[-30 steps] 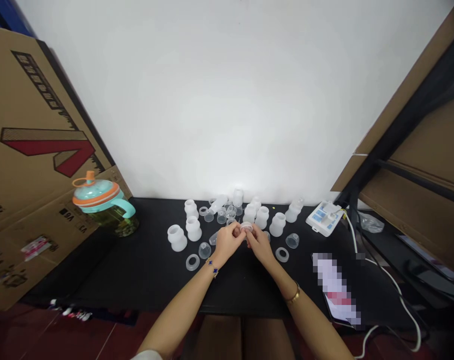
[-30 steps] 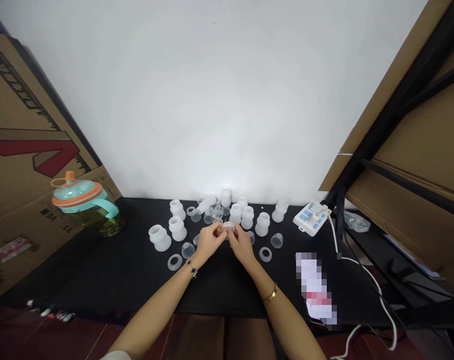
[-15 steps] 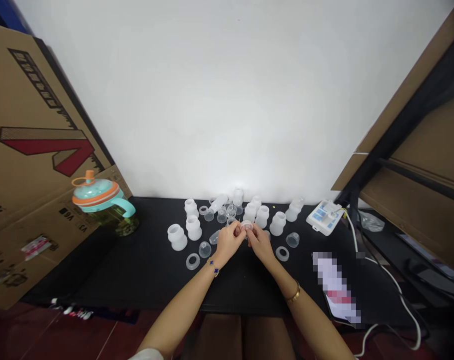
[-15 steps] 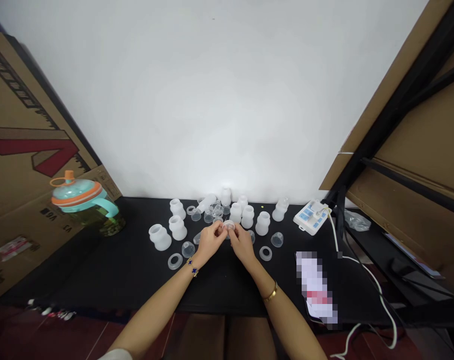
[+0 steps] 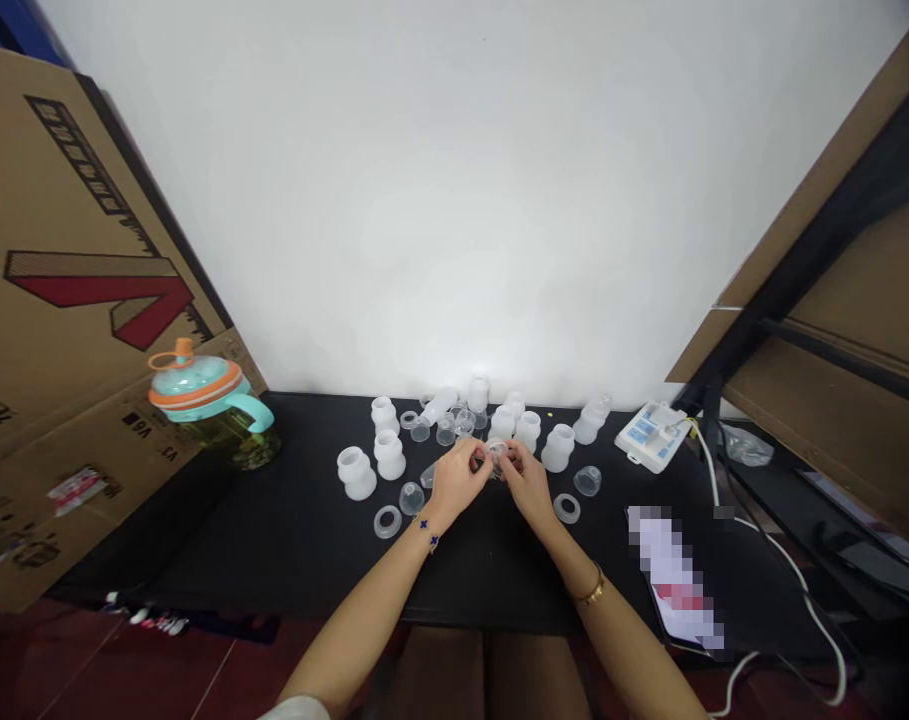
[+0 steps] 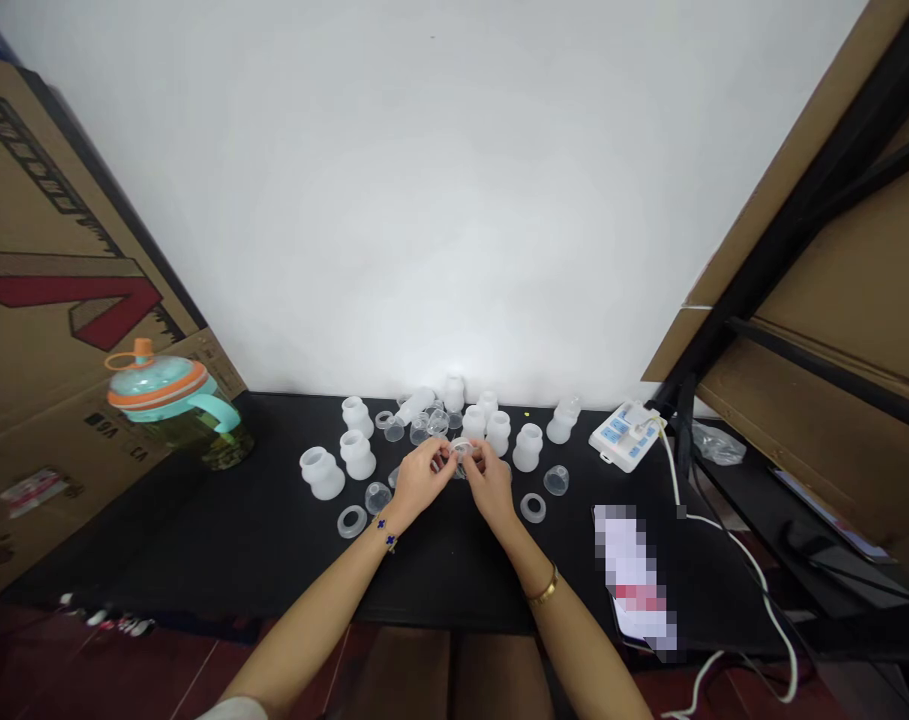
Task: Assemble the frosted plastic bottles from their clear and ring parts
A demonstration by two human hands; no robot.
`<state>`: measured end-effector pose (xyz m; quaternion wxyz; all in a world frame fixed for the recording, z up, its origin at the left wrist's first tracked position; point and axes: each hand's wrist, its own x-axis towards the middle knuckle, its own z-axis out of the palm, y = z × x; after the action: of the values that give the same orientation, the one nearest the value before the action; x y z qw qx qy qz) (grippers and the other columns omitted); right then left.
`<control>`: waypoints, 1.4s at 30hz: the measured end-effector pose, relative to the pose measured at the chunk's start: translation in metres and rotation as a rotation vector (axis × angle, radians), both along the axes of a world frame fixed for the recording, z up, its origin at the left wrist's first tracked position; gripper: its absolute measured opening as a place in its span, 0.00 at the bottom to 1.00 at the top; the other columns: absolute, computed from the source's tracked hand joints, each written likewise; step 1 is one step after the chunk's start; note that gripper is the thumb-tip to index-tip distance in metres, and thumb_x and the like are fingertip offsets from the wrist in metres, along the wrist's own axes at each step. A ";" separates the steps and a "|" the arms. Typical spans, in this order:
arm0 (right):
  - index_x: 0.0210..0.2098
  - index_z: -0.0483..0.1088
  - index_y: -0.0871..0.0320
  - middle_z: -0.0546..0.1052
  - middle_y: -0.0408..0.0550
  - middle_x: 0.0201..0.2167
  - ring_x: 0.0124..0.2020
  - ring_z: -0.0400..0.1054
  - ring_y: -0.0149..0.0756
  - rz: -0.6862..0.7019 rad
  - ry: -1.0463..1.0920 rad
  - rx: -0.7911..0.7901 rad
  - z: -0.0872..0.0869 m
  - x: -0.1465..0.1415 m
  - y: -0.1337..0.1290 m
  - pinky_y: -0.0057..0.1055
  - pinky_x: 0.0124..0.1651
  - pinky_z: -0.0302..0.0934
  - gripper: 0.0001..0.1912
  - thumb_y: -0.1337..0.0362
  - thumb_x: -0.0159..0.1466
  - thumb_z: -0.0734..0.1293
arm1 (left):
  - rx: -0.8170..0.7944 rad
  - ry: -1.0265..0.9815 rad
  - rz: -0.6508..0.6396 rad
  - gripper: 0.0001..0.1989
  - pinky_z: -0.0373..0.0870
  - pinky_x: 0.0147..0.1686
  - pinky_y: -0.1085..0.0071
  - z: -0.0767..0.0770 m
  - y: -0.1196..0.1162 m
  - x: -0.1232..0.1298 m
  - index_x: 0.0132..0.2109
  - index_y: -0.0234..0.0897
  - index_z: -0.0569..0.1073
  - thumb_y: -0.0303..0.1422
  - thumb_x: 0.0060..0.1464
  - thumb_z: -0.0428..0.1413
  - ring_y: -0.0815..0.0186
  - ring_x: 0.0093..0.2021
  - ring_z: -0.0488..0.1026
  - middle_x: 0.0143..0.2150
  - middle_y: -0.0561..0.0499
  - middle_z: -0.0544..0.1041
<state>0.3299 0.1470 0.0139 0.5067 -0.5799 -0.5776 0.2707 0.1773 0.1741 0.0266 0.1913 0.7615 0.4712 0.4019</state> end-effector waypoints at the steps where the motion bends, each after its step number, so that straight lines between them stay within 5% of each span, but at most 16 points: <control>1: 0.48 0.71 0.56 0.80 0.46 0.33 0.27 0.73 0.39 0.007 0.041 -0.009 0.000 0.000 0.000 0.31 0.28 0.65 0.20 0.48 0.65 0.63 | -0.020 -0.031 -0.014 0.08 0.64 0.33 0.74 0.000 0.001 0.000 0.39 0.39 0.74 0.37 0.61 0.53 0.68 0.30 0.71 0.34 0.52 0.76; 8: 0.47 0.70 0.56 0.81 0.49 0.37 0.26 0.74 0.38 0.061 0.138 -0.018 0.000 -0.005 0.000 0.30 0.25 0.64 0.20 0.47 0.64 0.64 | -0.181 -0.177 -0.110 0.12 0.65 0.33 0.73 -0.004 0.007 -0.001 0.37 0.37 0.78 0.39 0.61 0.54 0.66 0.31 0.74 0.31 0.52 0.79; 29: 0.44 0.73 0.54 0.81 0.46 0.38 0.27 0.73 0.37 0.032 -0.118 0.062 0.003 -0.003 -0.001 0.31 0.32 0.64 0.15 0.51 0.66 0.64 | -0.072 -0.136 -0.046 0.06 0.61 0.30 0.74 -0.001 0.002 0.000 0.32 0.39 0.69 0.34 0.57 0.55 0.69 0.27 0.69 0.27 0.56 0.72; 42: 0.41 0.75 0.55 0.81 0.46 0.33 0.29 0.73 0.39 0.031 -0.088 0.067 0.004 -0.004 -0.004 0.31 0.34 0.64 0.13 0.53 0.66 0.65 | -0.081 -0.094 -0.033 0.07 0.59 0.30 0.74 0.000 -0.001 0.000 0.32 0.39 0.67 0.34 0.57 0.55 0.69 0.26 0.68 0.26 0.57 0.70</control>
<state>0.3264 0.1426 0.0174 0.4956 -0.5651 -0.6170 0.2331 0.1776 0.1727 0.0261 0.2506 0.7412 0.4648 0.4145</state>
